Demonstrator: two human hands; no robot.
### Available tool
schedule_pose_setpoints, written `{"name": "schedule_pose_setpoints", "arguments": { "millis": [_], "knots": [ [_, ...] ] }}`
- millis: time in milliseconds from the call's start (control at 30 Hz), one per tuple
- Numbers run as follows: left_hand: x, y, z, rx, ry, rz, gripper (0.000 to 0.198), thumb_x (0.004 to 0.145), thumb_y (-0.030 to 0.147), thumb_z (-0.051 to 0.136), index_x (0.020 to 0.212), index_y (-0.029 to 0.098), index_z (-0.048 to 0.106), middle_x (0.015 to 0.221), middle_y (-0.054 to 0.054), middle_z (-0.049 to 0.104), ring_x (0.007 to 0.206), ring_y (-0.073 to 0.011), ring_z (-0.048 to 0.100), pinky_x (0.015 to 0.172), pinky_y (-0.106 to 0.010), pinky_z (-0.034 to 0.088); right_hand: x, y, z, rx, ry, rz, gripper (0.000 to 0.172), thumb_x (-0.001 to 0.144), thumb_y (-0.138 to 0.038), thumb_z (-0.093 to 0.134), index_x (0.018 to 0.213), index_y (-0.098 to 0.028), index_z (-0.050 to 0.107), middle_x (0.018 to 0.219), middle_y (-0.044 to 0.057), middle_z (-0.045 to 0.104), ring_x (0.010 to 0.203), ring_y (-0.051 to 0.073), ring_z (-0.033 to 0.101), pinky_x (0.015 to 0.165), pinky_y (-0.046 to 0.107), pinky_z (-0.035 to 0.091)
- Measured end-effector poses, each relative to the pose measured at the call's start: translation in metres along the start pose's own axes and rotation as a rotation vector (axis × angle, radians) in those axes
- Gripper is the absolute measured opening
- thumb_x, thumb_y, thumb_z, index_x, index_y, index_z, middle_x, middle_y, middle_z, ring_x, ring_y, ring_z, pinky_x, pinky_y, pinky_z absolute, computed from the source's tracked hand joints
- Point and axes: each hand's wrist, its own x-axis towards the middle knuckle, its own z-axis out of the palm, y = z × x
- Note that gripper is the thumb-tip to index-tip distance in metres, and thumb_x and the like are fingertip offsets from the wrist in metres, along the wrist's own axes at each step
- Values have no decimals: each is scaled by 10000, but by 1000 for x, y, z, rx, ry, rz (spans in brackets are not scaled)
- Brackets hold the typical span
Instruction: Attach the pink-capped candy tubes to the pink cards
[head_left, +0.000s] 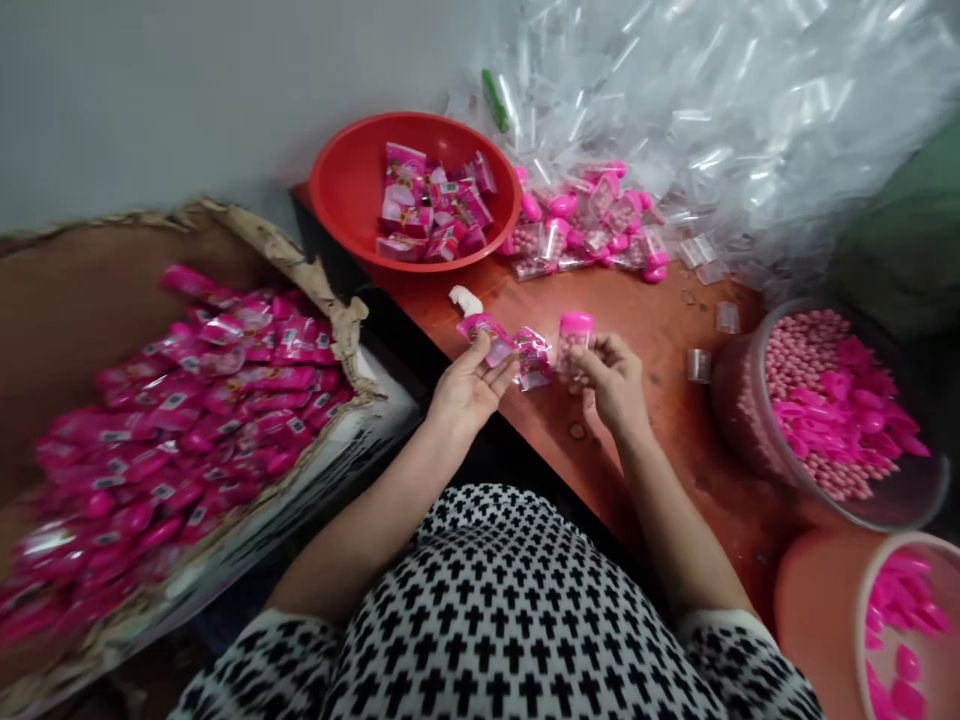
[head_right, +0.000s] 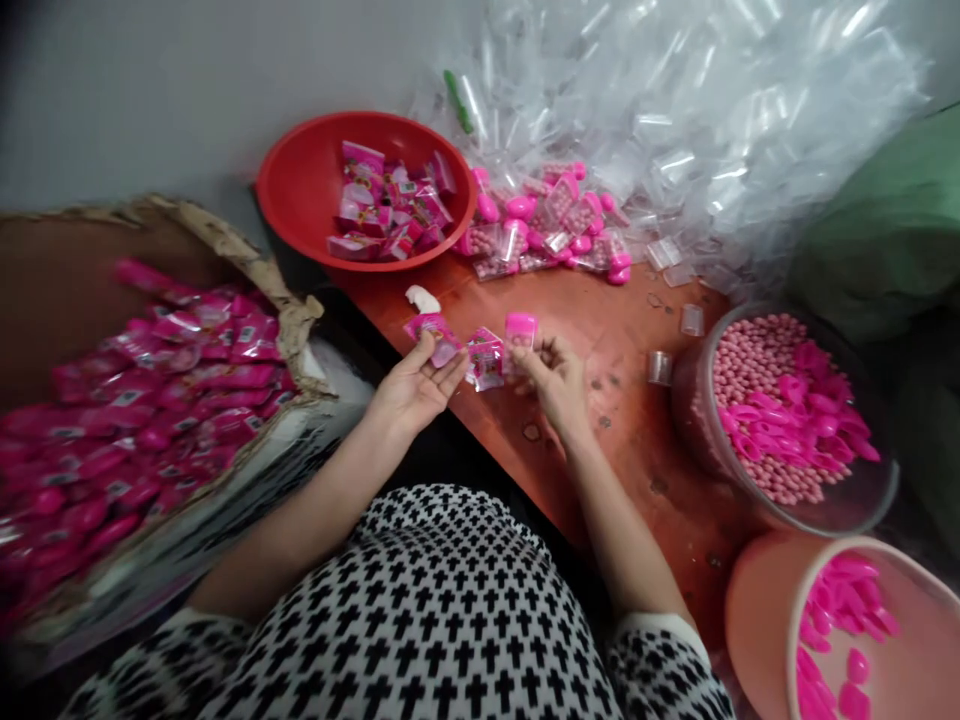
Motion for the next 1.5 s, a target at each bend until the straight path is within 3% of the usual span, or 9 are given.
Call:
{"name": "schedule_pose_setpoints", "arguments": {
  "millis": [100, 200, 433, 633, 800, 967, 1167, 1367, 1500],
  "knots": [
    [0, -5, 3, -46, -30, -1, 103, 807, 243, 702, 789, 160, 644, 759, -28, 703, 746, -154, 703, 775, -289, 578, -43, 3, 19, 12, -15, 31, 258, 715, -366, 759, 807, -214, 572, 623, -41, 651, 475, 105, 598, 423, 211, 484],
    [-2, -9, 5, -51, -60, -2, 117, 788, 240, 723, 778, 154, 644, 769, -26, 703, 715, -137, 693, 730, -256, 562, -59, 11, 30, 15, -16, 20, 242, 736, -354, 750, 821, -212, 573, 657, -38, 664, 505, 97, 608, 464, 210, 512],
    [-7, -24, 7, -21, -169, 62, 175, 743, 256, 765, 749, 144, 631, 715, 4, 677, 625, -93, 634, 652, -222, 528, -54, 23, 33, 0, 7, 13, 266, 743, -373, 741, 843, -200, 566, 672, -46, 660, 529, 91, 616, 474, 199, 516],
    [-10, -26, 5, 147, -294, 122, 306, 654, 344, 824, 709, 133, 609, 576, 25, 599, 483, -76, 543, 471, -197, 426, -52, 23, 36, 63, -41, 54, 269, 731, -381, 745, 822, -205, 564, 643, -47, 661, 503, 97, 615, 463, 208, 516],
    [-10, -22, 3, 241, -423, 160, 346, 598, 334, 857, 715, 124, 608, 603, 10, 620, 516, -82, 562, 516, -205, 454, -51, 28, 36, 46, -1, 7, 266, 734, -381, 743, 838, -211, 567, 678, -50, 657, 529, 88, 610, 486, 206, 521],
    [-7, -22, 2, 270, -390, 124, 347, 543, 297, 880, 670, 111, 616, 587, 0, 626, 505, -73, 557, 505, -194, 449, -51, 31, 36, -3, 14, -51, 263, 742, -376, 741, 863, -216, 571, 698, -47, 670, 563, 98, 630, 516, 216, 535],
    [-8, -12, 2, 405, -455, 81, 368, 530, 342, 880, 560, 106, 599, 514, -12, 586, 415, -97, 510, 410, -237, 406, -46, 26, 34, 200, -105, 78, 246, 724, -361, 752, 812, -202, 585, 651, -40, 685, 466, 91, 600, 431, 203, 496],
    [-4, -4, 2, 526, -461, 122, 280, 584, 286, 848, 622, 68, 676, 597, -67, 650, 510, -112, 581, 534, -250, 471, -45, 23, 33, 106, -87, 30, 275, 702, -382, 767, 814, -211, 583, 667, -41, 687, 520, 99, 615, 464, 207, 510],
    [-4, -4, 4, 548, -482, 112, 266, 597, 294, 835, 613, 76, 684, 569, -54, 632, 484, -101, 553, 504, -244, 453, -43, 22, 32, 131, -120, 37, 254, 717, -378, 751, 808, -212, 583, 673, -40, 699, 482, 94, 599, 437, 207, 493]
  ]
}}
